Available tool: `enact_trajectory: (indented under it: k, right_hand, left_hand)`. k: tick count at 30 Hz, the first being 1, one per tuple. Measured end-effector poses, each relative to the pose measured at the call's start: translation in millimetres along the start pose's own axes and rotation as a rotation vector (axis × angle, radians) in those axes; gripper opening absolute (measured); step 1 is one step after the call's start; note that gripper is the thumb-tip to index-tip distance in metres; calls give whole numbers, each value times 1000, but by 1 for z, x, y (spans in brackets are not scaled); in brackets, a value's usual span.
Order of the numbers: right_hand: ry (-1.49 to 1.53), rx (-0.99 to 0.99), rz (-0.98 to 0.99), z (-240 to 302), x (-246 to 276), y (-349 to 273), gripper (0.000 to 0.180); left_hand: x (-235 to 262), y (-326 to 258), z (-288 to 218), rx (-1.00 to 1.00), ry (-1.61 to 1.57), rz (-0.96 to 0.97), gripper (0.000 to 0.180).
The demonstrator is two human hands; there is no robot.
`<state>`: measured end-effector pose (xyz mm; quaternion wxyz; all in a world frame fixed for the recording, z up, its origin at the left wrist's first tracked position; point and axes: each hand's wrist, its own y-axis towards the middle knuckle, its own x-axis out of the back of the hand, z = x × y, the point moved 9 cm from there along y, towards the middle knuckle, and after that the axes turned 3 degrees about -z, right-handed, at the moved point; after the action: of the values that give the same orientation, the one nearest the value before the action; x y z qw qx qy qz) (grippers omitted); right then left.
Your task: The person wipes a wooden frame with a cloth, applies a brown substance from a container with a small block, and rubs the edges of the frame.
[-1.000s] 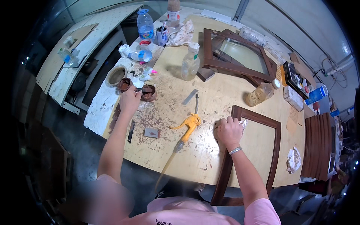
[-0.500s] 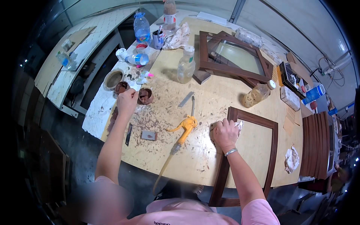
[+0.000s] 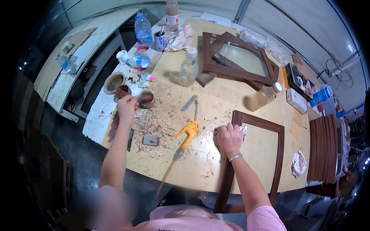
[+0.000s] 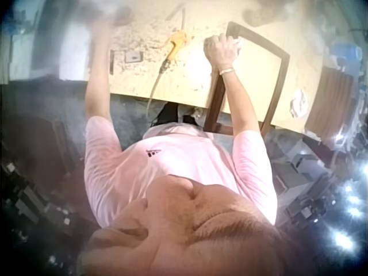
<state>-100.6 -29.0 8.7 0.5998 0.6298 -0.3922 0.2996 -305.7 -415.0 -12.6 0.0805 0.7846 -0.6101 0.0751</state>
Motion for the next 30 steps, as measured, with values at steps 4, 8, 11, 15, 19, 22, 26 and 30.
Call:
enact_trajectory:
  k: [4,8,11,15,19,22,26,30]
  right_hand:
    - [1,-6,7,0,1,1,13]
    - [3,-9,4,1,1,1,13]
    - [17,-4,1,4,2,2,13]
    - [13,-7,17,0,-3,-2,12]
    - [142,4,-50,-10,7,-3,13]
    - [269,-77,-86,-29,20,-2,11]
    - [339,-265,-273,-88,64,-35,5]
    - [234,-319,-230,-159,94,-104,4]
  left_hand:
    - [18,-11,16,224,-229,-23,9]
    - [30,-29,24,348,-397,-59,8]
    - [37,-45,26,382,-494,-40,9]
    - [33,-86,14,392,-601,54,9]
    - [16,-139,7,398,-668,179,7]
    - [7,-193,3,451,-664,260,9]
    - [-5,-263,12,511,-585,409,14]
    - [-28,-347,8,584,-514,623,12]
